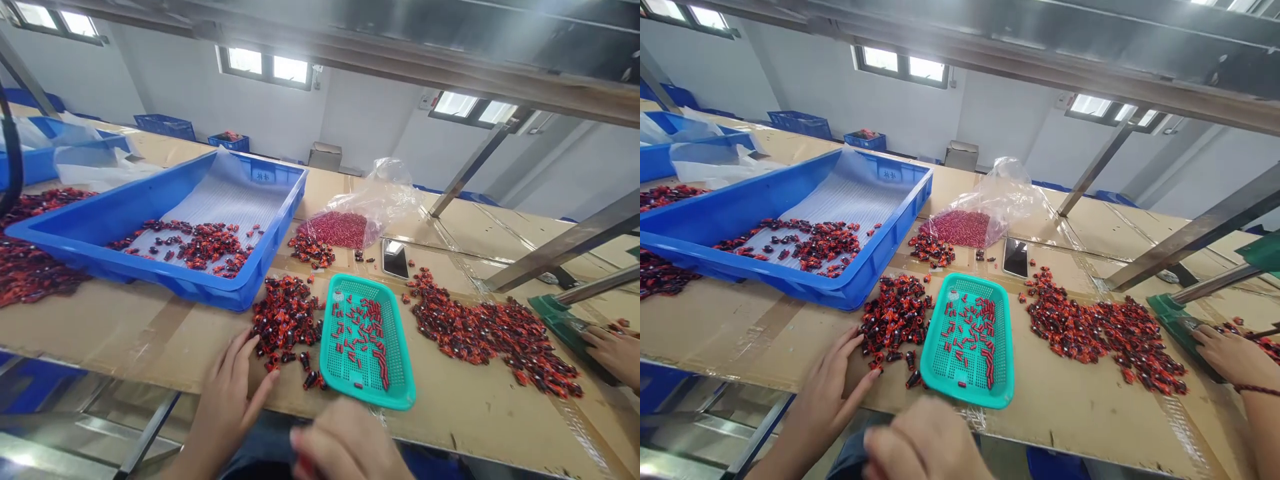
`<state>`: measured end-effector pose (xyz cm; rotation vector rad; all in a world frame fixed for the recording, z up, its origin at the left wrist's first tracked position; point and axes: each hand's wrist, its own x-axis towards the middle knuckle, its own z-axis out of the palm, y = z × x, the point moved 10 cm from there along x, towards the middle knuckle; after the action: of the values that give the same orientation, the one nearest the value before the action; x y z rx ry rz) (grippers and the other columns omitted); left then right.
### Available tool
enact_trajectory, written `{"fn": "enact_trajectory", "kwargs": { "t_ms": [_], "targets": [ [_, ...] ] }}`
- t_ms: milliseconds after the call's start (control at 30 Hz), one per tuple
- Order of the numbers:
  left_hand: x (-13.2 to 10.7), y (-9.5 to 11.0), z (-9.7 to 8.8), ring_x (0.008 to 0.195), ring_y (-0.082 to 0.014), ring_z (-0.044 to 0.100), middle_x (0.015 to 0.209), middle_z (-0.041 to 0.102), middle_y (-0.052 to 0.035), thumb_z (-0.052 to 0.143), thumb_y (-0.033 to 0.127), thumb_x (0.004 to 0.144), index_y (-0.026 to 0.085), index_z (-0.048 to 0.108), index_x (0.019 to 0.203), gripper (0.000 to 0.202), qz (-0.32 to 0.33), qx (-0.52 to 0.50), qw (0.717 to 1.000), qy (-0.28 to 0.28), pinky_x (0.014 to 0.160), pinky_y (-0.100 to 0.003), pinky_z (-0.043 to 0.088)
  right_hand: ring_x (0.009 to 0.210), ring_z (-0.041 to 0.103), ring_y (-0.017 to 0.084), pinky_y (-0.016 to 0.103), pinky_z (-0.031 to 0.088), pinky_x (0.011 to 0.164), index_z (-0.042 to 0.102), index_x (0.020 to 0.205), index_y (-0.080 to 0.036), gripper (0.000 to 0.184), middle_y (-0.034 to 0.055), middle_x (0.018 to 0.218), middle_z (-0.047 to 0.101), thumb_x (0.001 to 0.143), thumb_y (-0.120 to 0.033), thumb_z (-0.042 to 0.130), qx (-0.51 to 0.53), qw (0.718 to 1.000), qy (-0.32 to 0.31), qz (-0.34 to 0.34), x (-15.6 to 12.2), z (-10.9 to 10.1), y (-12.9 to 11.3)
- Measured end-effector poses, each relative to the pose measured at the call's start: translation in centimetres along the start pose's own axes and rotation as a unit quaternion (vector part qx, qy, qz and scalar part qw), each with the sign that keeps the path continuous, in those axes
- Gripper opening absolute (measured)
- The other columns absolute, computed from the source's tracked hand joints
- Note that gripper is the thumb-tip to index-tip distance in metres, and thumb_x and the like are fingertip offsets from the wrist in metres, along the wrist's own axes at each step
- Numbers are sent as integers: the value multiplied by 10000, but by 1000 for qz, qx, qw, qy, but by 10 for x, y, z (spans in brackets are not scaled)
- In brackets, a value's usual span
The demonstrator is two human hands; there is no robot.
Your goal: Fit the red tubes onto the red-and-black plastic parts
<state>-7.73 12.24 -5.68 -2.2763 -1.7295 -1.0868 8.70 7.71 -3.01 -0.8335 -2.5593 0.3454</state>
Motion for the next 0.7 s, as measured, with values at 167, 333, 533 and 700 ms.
{"fn": "enact_trajectory", "kwargs": {
  "t_ms": [167,333,533,700],
  "targets": [
    [-9,9,-13,1426,-403,525,1524,543,-227,620,350,1016,224,464,1478,504,-2,-37,999,17,1155,-642,429,890,662,254,398,603,765,642,1320,-149,283,104,1012,721,1053,-196,561,-50,996,75,15,61,-63,11],
    [-68,56,-3,1022,-234,771,1055,801,-27,545,105,978,385,595,1279,415,100,-156,978,-95,1038,-467,572,963,624,294,438,600,801,595,1295,-128,293,146,1080,662,1050,-287,575,-78,989,112,51,46,-73,20],
    [-153,89,90,1252,-300,724,1406,727,-109,570,491,1045,288,587,1500,498,167,-237,865,-409,1087,-411,560,933,623,319,450,579,752,565,1204,-98,305,186,1067,652,1077,-365,492,-169,974,108,103,-1,-65,40],
    [-167,78,118,1096,-249,793,1289,794,-57,475,537,1081,314,661,1430,454,210,-200,858,-424,1023,-341,571,727,608,260,372,464,638,609,939,-209,218,65,830,646,1081,-255,450,-206,969,62,118,-23,-55,59]
  ]
}}
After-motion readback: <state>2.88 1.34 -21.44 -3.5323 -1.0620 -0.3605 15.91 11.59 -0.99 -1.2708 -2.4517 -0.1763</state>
